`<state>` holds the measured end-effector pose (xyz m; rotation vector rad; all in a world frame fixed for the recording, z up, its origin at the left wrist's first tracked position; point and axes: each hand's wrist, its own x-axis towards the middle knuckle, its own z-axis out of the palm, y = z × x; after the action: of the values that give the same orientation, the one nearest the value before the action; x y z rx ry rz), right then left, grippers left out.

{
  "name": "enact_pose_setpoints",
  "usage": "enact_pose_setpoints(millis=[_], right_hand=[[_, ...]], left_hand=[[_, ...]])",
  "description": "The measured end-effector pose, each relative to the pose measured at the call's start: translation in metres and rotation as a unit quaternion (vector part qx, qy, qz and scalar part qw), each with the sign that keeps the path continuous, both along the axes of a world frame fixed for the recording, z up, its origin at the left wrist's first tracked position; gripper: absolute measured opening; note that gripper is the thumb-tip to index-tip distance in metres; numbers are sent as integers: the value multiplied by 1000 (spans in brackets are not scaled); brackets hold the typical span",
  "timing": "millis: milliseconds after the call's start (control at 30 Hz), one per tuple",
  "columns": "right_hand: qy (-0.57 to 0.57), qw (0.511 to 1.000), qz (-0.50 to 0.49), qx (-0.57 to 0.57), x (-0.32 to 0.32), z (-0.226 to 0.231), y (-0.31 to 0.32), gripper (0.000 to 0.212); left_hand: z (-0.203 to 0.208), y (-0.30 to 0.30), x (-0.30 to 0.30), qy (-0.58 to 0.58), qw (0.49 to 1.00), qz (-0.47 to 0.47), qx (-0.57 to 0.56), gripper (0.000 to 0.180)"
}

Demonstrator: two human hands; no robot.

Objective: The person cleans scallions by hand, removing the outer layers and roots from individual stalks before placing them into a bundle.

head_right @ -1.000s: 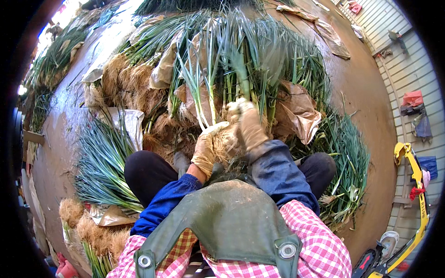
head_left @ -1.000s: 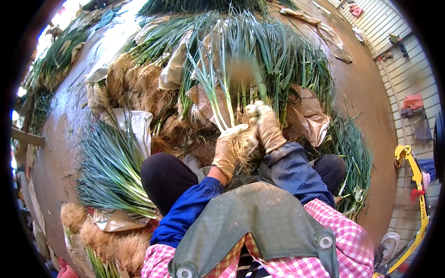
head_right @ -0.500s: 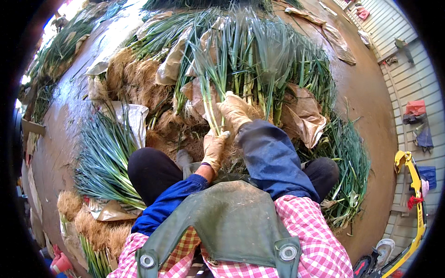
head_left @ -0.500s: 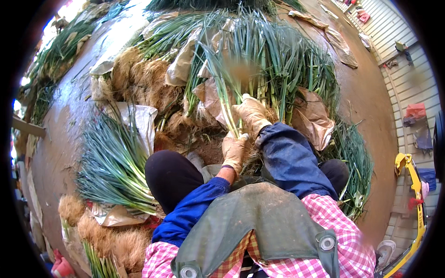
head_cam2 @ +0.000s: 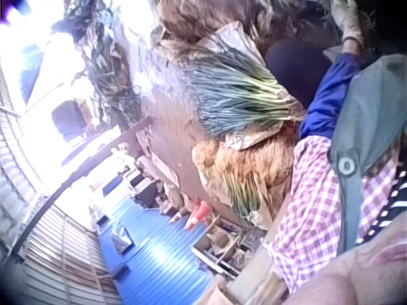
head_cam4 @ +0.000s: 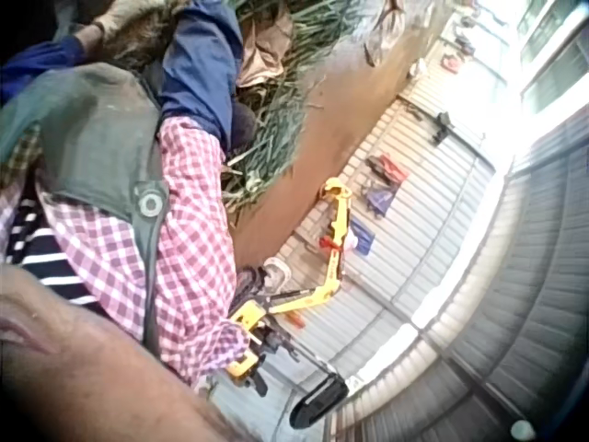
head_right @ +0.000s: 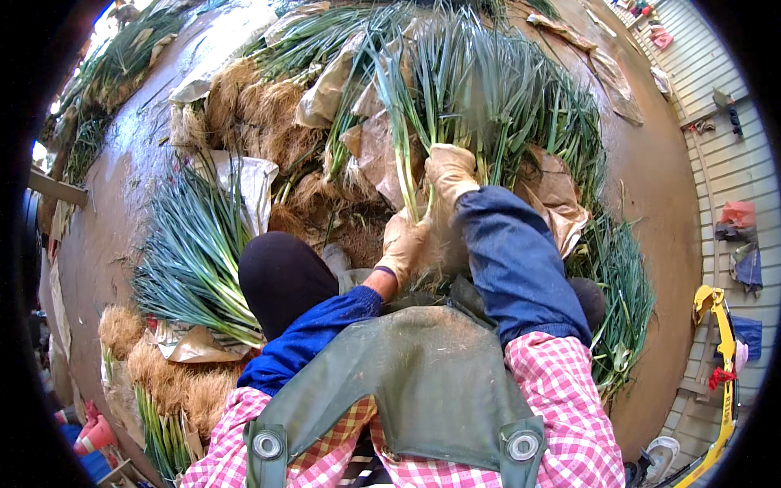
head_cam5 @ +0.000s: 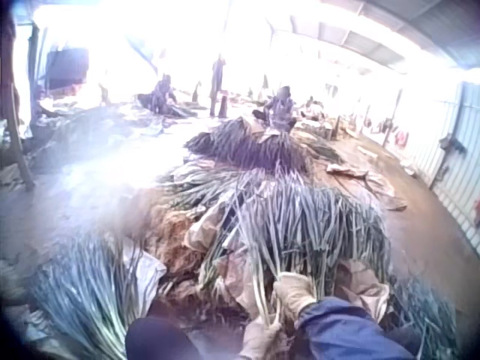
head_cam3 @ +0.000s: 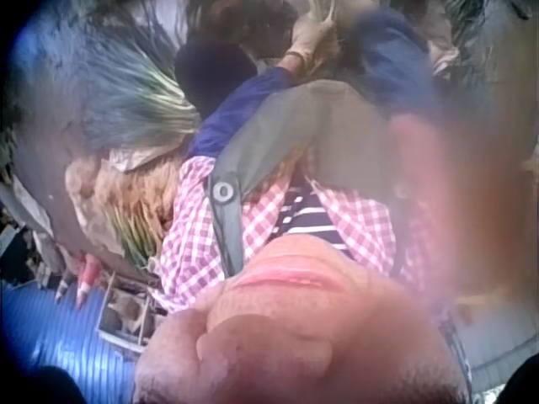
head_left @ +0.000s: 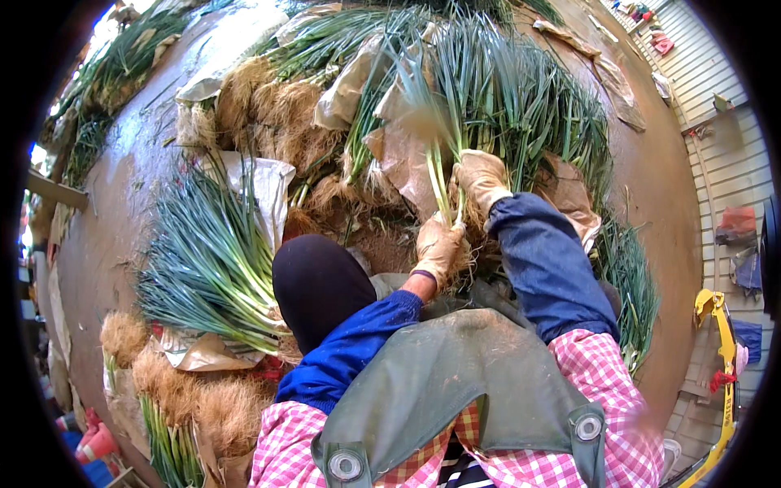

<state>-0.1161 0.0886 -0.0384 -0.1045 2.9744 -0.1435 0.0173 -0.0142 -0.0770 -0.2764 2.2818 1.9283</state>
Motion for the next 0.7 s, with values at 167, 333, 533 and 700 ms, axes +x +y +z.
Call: enact_pose_setpoints(millis=[167, 333, 533, 700], right_hand=[[9, 999, 14, 46, -7, 9, -9, 25], [-19, 997, -70, -31, 10, 20, 11, 29], [-199, 769, -87, -601, 32, 23, 24, 23], [-295, 464, -32, -835, 128, 24, 30, 23]], left_hand=[[-14, -1, 3, 25, 997, 54, 57, 26], [-4, -1, 4, -5, 997, 4, 73, 26], [-8, -3, -1, 16, 993, 44, 109, 23], [-10, -12, -6, -4, 941, 48, 334, 17]])
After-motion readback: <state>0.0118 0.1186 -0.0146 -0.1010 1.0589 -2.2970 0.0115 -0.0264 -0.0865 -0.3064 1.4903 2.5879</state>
